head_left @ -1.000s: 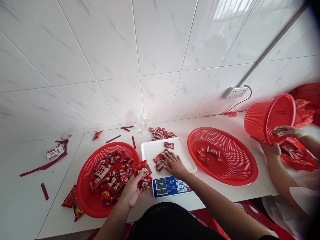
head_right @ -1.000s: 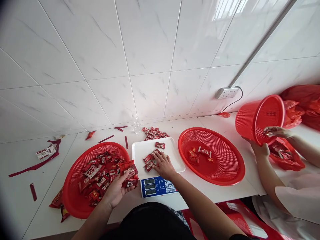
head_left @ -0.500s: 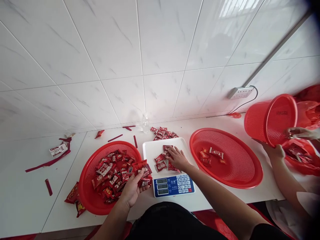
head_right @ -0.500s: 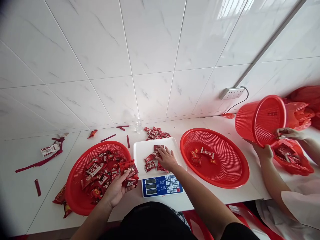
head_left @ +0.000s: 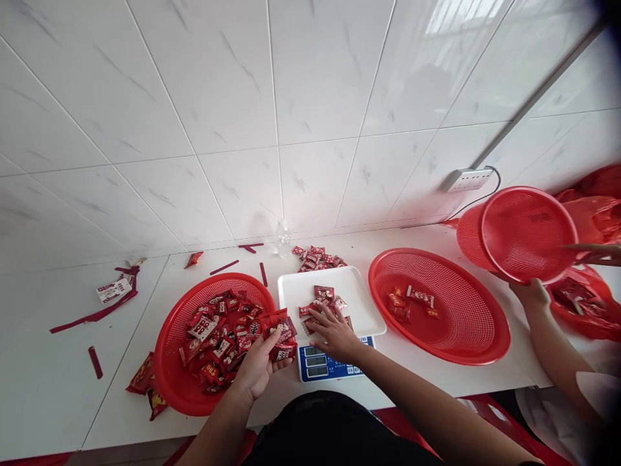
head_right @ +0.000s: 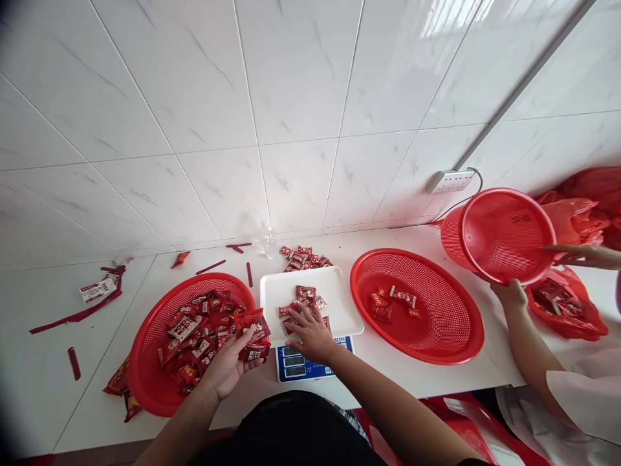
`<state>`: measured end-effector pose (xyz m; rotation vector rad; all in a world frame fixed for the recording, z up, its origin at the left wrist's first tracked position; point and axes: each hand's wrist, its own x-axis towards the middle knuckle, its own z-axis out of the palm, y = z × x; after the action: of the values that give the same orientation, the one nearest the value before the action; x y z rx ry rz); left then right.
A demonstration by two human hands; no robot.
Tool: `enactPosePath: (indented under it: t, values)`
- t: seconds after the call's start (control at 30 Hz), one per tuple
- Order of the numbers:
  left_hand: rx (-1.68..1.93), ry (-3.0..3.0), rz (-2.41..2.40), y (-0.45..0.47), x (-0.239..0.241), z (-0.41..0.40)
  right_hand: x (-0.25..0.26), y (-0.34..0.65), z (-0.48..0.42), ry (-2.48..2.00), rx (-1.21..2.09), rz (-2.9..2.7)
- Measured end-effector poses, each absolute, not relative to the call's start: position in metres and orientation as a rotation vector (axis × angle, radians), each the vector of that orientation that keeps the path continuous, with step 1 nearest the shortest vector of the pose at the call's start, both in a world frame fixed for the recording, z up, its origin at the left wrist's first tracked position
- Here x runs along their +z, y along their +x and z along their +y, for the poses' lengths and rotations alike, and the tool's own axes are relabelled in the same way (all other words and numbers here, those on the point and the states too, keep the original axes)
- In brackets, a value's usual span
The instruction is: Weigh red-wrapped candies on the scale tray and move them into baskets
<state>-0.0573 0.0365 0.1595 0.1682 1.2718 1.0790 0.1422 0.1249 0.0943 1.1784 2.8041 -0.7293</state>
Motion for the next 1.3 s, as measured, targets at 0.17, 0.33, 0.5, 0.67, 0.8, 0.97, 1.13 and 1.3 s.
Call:
enactPosePath:
  t: [0.17, 0.33, 0.5, 0.67, 0.8, 0.97, 1.13, 1.3]
  values:
    - [1.097, 0.164, 1.278, -0.061, 0.153, 0.032, 0.097, 0.157, 0.126, 1.287, -0.700, 2.850]
    - [1.089, 0.161, 1.265, -0.062, 0.152, 0.031, 0.091, 0.180, 0.120, 1.532, -0.606, 2.825]
    - [1.092, 0.144, 1.272, -0.060, 0.155, 0.033, 0.081, 0.200, 0.113, 1.725, -0.524, 2.743]
    - [1.086, 0.141, 1.272, -0.057, 0.153, 0.035, 0.078, 0.196, 0.121, 1.793, -0.509, 2.686]
    - [1.092, 0.135, 1.266, -0.056, 0.152, 0.034, 0.077, 0.186, 0.132, 1.837, -0.514, 2.649]
    - [1.093, 0.130, 1.261, -0.057, 0.152, 0.029, 0.082, 0.179, 0.129, 1.865, -0.551, 2.599]
    - [1.046, 0.145, 1.278, -0.058, 0.152, 0.025, 0.086, 0.179, 0.112, 1.858, -0.631, 2.557]
    - [1.027, 0.145, 1.269, -0.053, 0.152, 0.026, 0.087, 0.183, 0.107, 1.835, -0.696, 2.553]
